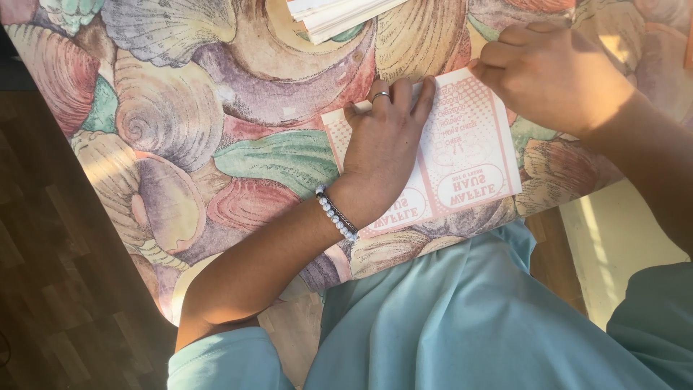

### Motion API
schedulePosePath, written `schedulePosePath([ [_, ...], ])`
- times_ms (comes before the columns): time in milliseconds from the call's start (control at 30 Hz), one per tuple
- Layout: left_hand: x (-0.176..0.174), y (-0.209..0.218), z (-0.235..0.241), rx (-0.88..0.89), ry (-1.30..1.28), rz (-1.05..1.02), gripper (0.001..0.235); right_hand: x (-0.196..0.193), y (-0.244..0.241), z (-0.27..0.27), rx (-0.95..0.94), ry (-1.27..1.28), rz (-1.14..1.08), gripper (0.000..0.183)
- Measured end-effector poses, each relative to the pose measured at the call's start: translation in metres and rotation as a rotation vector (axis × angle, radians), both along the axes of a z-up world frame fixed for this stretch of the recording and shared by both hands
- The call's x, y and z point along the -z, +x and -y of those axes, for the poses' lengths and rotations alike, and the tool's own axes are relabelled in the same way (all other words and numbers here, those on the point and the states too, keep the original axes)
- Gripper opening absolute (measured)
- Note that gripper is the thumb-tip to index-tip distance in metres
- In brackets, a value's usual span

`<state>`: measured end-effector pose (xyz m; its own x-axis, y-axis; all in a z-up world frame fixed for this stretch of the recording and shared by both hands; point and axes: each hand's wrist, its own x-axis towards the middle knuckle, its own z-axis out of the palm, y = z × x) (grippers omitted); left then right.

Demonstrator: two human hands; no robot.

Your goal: The person is folding paper bags from a stack and placing them into a finished pile.

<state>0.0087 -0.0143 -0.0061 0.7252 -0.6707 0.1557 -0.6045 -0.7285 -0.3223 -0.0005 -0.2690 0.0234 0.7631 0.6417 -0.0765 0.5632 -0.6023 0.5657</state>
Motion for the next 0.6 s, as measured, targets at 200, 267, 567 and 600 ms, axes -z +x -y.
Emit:
schedulePosePath([
  [200,0.007,-0.002,0.001,0.005,0.035,-0.025,0.075,0.023,-0.01,0.049,0.183,-0.12,0.046,0.012],
  [267,0.006,0.002,0.001,0.008,0.028,-0.044,0.073,0.004,-0.006,0.034,0.401,0.223,-0.108,0.027],
  [567,-0.012,0.008,-0.044,0.11,-0.112,-0.017,0.041,0.024,-0.015,-0.066,0.171,0.614,-0.01,0.017],
  [600,-0.013,0.008,-0.058,0.112,-0.149,-0.066,0.048,0.03,-0.016,-0.057,0.152,0.599,0.068,0.014],
])
